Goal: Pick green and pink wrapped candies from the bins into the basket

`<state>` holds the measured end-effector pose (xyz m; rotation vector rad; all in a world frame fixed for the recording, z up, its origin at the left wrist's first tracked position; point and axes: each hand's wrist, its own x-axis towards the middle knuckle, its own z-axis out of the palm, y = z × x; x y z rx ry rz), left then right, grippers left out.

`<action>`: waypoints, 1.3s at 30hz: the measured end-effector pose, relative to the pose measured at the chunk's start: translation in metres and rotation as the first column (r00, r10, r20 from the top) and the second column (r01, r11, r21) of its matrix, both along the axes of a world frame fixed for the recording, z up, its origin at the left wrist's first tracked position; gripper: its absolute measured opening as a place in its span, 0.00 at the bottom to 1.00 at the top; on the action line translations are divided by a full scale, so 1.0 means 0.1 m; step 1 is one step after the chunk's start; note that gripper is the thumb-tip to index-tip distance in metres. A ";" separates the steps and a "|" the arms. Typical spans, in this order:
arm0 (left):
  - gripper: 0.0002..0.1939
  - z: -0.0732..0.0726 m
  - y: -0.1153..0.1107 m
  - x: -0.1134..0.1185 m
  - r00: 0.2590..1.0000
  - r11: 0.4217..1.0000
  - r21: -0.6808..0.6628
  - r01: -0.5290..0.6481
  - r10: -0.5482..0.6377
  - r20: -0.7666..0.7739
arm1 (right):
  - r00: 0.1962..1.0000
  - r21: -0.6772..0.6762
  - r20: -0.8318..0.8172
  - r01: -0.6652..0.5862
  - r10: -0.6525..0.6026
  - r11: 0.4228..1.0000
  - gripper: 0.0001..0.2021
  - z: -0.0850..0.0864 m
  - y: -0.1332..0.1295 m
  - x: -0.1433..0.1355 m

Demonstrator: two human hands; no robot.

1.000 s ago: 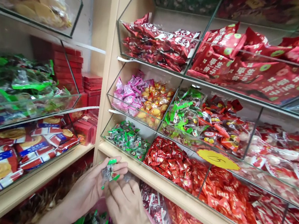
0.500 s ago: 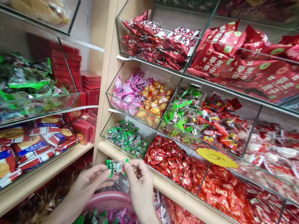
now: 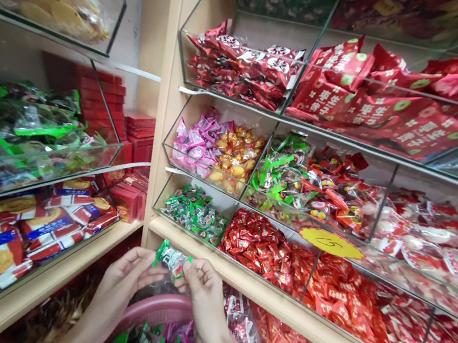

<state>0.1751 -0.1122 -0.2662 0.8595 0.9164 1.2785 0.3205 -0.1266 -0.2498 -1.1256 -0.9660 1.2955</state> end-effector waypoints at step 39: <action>0.20 0.15 -0.09 -0.19 0.953 0.969 -0.246 0.029 0.048 0.298 | -0.001 -0.103 0.994 -0.195 0.105 0.975 0.12 0.38 1.30 0.22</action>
